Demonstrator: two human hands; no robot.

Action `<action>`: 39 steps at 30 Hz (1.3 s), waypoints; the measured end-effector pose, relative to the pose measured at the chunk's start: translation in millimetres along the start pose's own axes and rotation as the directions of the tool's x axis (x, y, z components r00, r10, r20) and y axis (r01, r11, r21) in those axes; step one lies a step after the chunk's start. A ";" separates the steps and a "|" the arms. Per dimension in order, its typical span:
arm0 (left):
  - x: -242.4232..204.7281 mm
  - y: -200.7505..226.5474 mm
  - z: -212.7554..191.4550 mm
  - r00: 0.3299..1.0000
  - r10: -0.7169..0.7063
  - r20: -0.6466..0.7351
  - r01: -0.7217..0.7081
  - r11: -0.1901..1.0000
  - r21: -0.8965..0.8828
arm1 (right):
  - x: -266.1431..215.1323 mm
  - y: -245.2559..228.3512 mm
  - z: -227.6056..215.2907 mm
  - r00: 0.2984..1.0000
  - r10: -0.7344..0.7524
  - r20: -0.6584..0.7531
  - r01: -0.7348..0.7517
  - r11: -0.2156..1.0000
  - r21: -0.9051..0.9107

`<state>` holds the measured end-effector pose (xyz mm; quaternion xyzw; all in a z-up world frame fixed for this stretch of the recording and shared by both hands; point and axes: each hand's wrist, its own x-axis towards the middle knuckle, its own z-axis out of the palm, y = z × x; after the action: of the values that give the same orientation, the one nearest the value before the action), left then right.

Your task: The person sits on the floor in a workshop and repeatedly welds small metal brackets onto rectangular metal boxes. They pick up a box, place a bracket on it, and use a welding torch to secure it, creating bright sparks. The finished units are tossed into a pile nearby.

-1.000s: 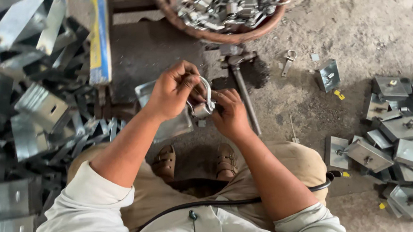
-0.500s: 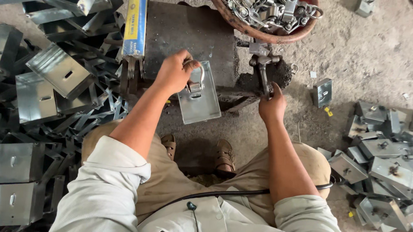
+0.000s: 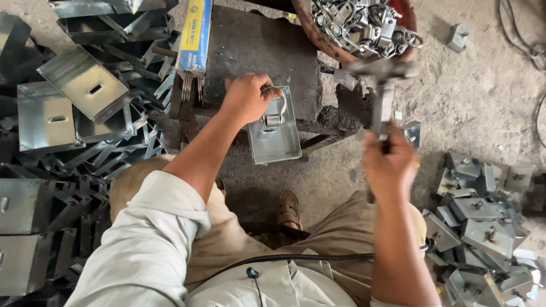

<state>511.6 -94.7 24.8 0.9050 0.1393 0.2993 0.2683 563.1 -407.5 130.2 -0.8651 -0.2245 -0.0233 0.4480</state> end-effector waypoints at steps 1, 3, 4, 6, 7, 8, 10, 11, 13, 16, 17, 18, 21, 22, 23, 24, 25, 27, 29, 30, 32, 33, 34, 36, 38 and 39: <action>-0.4 0.8 -0.6 0.995 -0.077 0.070 0.082 0.993 -0.087 | -2.1 -3.5 -18.3 0.987 -0.157 -0.041 0.160 0.985 0.062; -1.7 2.0 -1.3 0.952 -0.202 0.229 0.256 0.937 -0.240 | 9.0 -9.3 -48.4 0.920 -0.342 -0.192 0.385 0.686 0.618; -0.2 1.6 -1.5 0.944 -0.221 0.244 0.282 0.926 -0.253 | 6.7 -12.8 -66.1 0.874 -0.373 -0.310 0.483 0.602 0.636; 1.7 1.2 0.4 0.924 -0.258 0.283 0.336 0.899 -0.279 | -1.2 -20.1 -88.2 0.811 -0.387 -0.438 0.585 0.545 0.601; 1.8 1.3 1.1 0.939 -0.235 0.251 0.304 0.908 -0.287 | -5.2 -22.8 -89.0 0.792 -0.394 -0.466 0.610 0.555 0.566; 1.7 1.6 1.9 0.952 -0.213 0.220 0.272 0.917 -0.293 | -11.5 -23.9 -82.9 0.781 -0.408 -0.473 0.621 0.584 0.523; 0.8 1.4 3.7 0.960 -0.198 0.198 0.252 0.920 -0.302 | -21.9 -20.0 -56.9 0.844 -0.419 -0.335 0.530 0.749 0.398; 0.8 0.6 4.4 0.956 -0.208 0.207 0.265 0.915 -0.305 | -26.0 -19.3 -41.4 0.875 -0.414 -0.252 0.479 0.816 0.324; -0.5 -1.2 8.0 0.954 -0.217 0.208 0.272 0.917 -0.293 | -39.5 -12.3 -3.5 0.953 -0.298 0.056 0.293 0.953 0.081; 0.0 -8.0 14.4 0.979 -0.164 0.122 0.194 0.938 -0.289 | -56.5 -2.7 53.2 0.915 -0.074 0.397 0.165 0.966 -0.200; 0.2 -10.7 16.8 0.991 -0.120 0.055 0.131 0.939 -0.317 | -64.2 0.3 60.2 0.890 -0.017 0.456 0.146 0.957 -0.251; 2.1 -14.2 18.3 0.997 -0.075 -0.014 0.066 0.938 -0.341 | -72.6 2.6 62.4 0.901 -0.001 0.434 0.104 0.971 -0.215; 6.0 -20.1 20.4 0.998 -0.019 -0.066 0.005 0.978 -0.207 | -87.6 3.5 45.5 0.936 -0.033 0.351 0.090 0.985 -0.148; -7.4 -14.6 22.0 0.994 -0.102 0.023 0.105 0.967 -0.231 | -89.3 1.4 33.0 0.948 -0.085 0.307 0.137 0.979 -0.153; -4.4 -10.8 17.0 0.983 -0.168 0.080 0.182 0.953 -0.241 | -76.9 -4.6 23.5 0.953 -0.172 0.249 0.214 0.965 -0.153; 1.6 -7.5 10.6 0.963 -0.231 0.137 0.259 0.934 -0.246 | -67.7 -12.5 12.0 0.956 -0.241 0.165 0.253 0.966 -0.057; 0.7 -3.7 7.8 0.960 -0.229 0.161 0.260 0.944 -0.204 | -64.7 -19.4 0.4 0.953 -0.289 0.091 0.287 0.957 0.030; 0.1 -0.3 4.3 0.952 -0.227 0.207 0.253 0.961 -0.114 | -51.3 -31.8 -24.0 0.859 -0.487 -0.158 0.510 0.789 0.343; 0.6 -0.2 6.3 0.945 -0.259 0.202 0.285 0.952 -0.115 | -32.7 -41.6 -57.1 0.746 -0.518 -0.418 0.656 0.467 0.593; 0.9 -2.2 9.0 0.941 -0.275 0.198 0.301 0.947 -0.115 | -31.7 -47.3 -84.1 0.724 -0.544 -0.424 0.677 0.442 0.589; 3.4 -13.7 12.1 0.976 -0.191 0.101 0.199 0.978 -0.069 | -33.3 -52.4 -103.9 0.652 -0.521 -0.551 0.756 0.398 0.519; 2.2 -18.6 14.5 0.987 -0.150 0.057 0.152 0.987 -0.043 | -33.3 -53.0 -107.6 0.596 -0.462 -0.657 0.802 0.393 0.451; 0.4 -21.3 17.2 0.989 -0.145 -0.007 0.145 0.989 0.014 | -33.0 -52.2 -106.9 0.558 -0.441 -0.703 0.823 0.399 0.404; -1.5 -24.3 16.5 0.984 -0.119 -0.133 0.137 0.982 0.133 | -32.6 -47.9 -100.8 0.508 -0.436 -0.743 0.845 0.419 0.332; 2.5 -22.8 8.3 0.983 -0.183 0.014 0.181 0.979 0.093 | -27.7 -36.0 -87.3 0.455 -0.537 -0.711 0.857 0.480 0.186; 6.6 -18.6 1.6 0.974 -0.207 0.088 0.201 0.977 0.075 | -21.5 -27.1 -77.2 0.414 -0.614 -0.672 0.855 0.515 0.057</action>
<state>516.0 -77.5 16.3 0.9075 0.2285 0.2218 0.2739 545.1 -462.6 191.9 -0.5086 -0.4422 -0.4358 0.5965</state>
